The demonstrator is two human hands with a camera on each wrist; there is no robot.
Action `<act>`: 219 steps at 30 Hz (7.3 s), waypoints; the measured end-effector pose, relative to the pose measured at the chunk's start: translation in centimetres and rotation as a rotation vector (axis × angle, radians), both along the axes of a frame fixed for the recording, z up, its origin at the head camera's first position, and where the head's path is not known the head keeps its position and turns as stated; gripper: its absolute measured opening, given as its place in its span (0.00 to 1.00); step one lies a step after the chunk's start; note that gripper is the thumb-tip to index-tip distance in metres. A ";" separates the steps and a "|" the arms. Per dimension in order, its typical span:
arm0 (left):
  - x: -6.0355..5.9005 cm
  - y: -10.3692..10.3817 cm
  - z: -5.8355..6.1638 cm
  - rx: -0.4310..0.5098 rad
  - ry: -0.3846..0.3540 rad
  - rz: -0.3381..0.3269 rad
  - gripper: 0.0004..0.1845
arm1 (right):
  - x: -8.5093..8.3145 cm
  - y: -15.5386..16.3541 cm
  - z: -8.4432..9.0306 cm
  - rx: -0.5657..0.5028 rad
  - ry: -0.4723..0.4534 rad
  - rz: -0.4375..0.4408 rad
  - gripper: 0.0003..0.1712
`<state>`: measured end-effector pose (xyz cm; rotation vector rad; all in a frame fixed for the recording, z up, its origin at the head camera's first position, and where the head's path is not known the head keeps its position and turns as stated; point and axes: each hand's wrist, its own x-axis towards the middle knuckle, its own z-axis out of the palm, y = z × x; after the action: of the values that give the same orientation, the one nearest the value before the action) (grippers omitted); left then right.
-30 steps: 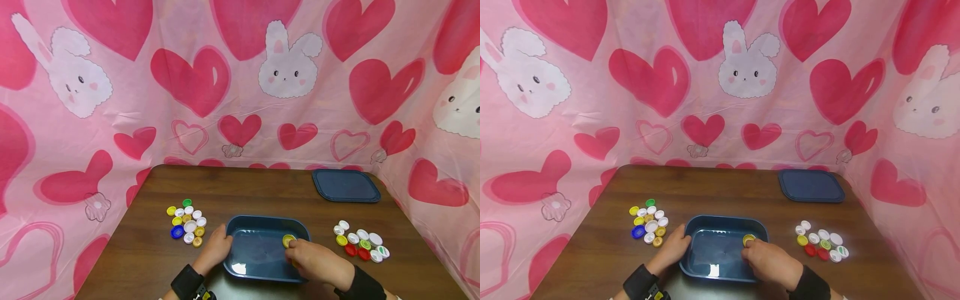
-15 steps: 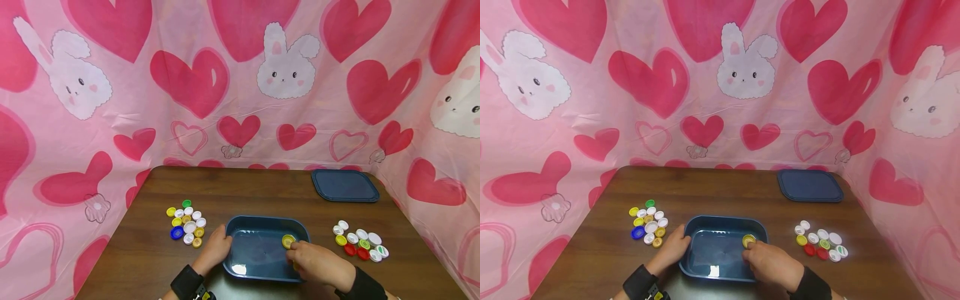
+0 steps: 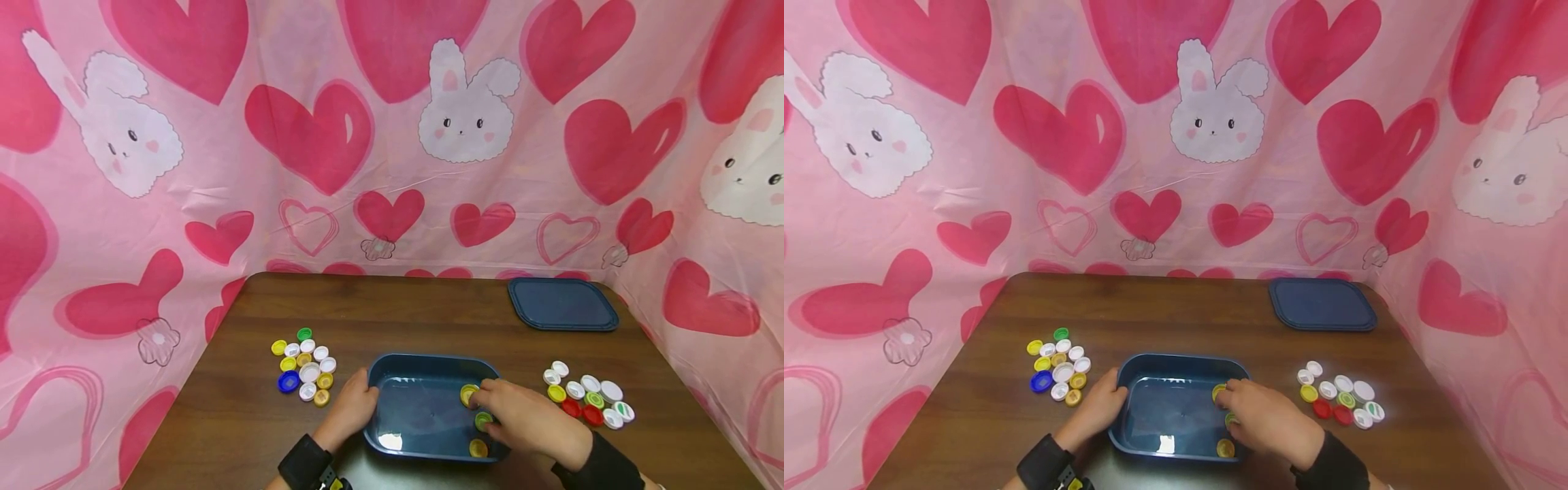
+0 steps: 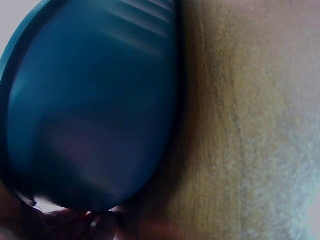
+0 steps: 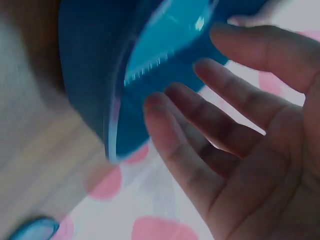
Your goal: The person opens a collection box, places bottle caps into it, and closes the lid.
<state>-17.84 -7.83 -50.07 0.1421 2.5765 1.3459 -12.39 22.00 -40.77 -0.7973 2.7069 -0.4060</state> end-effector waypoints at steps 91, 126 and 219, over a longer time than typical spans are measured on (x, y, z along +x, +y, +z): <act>-0.3 0.0 0.0 -0.009 -0.023 0.006 0.21 | -4.7 4.6 -0.5 -0.042 0.288 -0.057 0.17; 0.0 0.1 -0.3 -0.014 -0.017 0.016 0.23 | -1.5 -2.2 -3.2 0.043 0.108 0.103 0.15; 0.1 -0.1 -0.2 -0.001 0.015 -0.006 0.21 | -4.1 -3.1 -1.2 -0.041 0.209 0.058 0.09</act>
<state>-17.74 -7.94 -50.30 0.1600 2.5866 1.3469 -16.52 18.88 -41.99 -0.9781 2.8659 -0.3861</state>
